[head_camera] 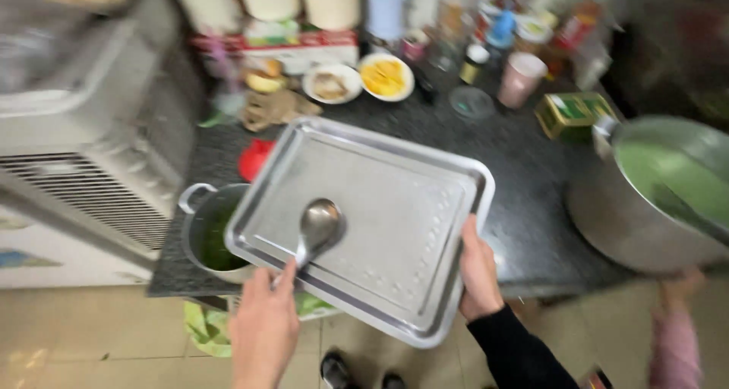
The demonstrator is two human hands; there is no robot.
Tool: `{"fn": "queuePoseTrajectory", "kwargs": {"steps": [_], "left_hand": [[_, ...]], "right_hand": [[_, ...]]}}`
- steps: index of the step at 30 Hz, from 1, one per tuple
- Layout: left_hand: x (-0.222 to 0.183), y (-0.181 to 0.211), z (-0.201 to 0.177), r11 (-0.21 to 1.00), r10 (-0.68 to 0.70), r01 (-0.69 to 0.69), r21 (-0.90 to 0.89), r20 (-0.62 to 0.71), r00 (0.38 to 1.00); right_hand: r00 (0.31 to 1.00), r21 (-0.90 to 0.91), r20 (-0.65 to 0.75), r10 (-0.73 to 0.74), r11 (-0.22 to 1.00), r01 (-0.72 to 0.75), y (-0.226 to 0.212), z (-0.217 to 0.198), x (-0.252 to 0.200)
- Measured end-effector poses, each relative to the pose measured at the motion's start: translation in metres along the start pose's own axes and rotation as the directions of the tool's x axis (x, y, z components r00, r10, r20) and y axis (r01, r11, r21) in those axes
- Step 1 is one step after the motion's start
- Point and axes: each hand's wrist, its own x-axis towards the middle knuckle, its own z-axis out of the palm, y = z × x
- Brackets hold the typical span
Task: The person retrieves a pot and a tray, then uses a spoon to scrape and transfer green jelly from the pot into the tray.
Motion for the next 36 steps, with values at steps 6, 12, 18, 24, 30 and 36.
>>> {"fn": "queuePoseTrajectory", "kwargs": {"steps": [6,12,18,24,30,36], "left_hand": [[-0.01,-0.022,-0.05,0.995,0.097,-0.074,0.073,-0.391,0.915],[-0.012,-0.121,0.052,0.912,-0.399,0.108,-0.396,-0.794,0.458],[0.027,-0.142,0.165,0.414,-0.692,-0.326,-0.85,-0.527,0.494],[0.055,-0.084,-0.044,-0.47,-0.675,0.211,-0.857,0.504,0.539],[0.059,-0.165,0.037,-0.235,-0.897,0.222,-0.946,0.299,0.325],[0.019,-0.177,-0.009,-0.188,-0.953,0.288,-0.939,0.245,0.178]], "right_hand": [[0.995,0.105,0.082,0.061,0.992,-0.069,0.008,0.035,0.012],[0.973,0.222,0.155,0.169,0.954,-0.201,-0.011,0.104,-0.003],[0.936,0.119,0.247,0.25,0.951,-0.286,-0.036,0.186,-0.04],[0.866,0.021,0.292,0.407,0.902,-0.431,-0.04,0.26,-0.068],[0.834,0.159,0.476,0.28,0.905,-0.395,0.073,0.286,0.009],[0.655,-0.201,0.632,-0.414,0.729,0.655,0.135,0.267,0.116]]}}
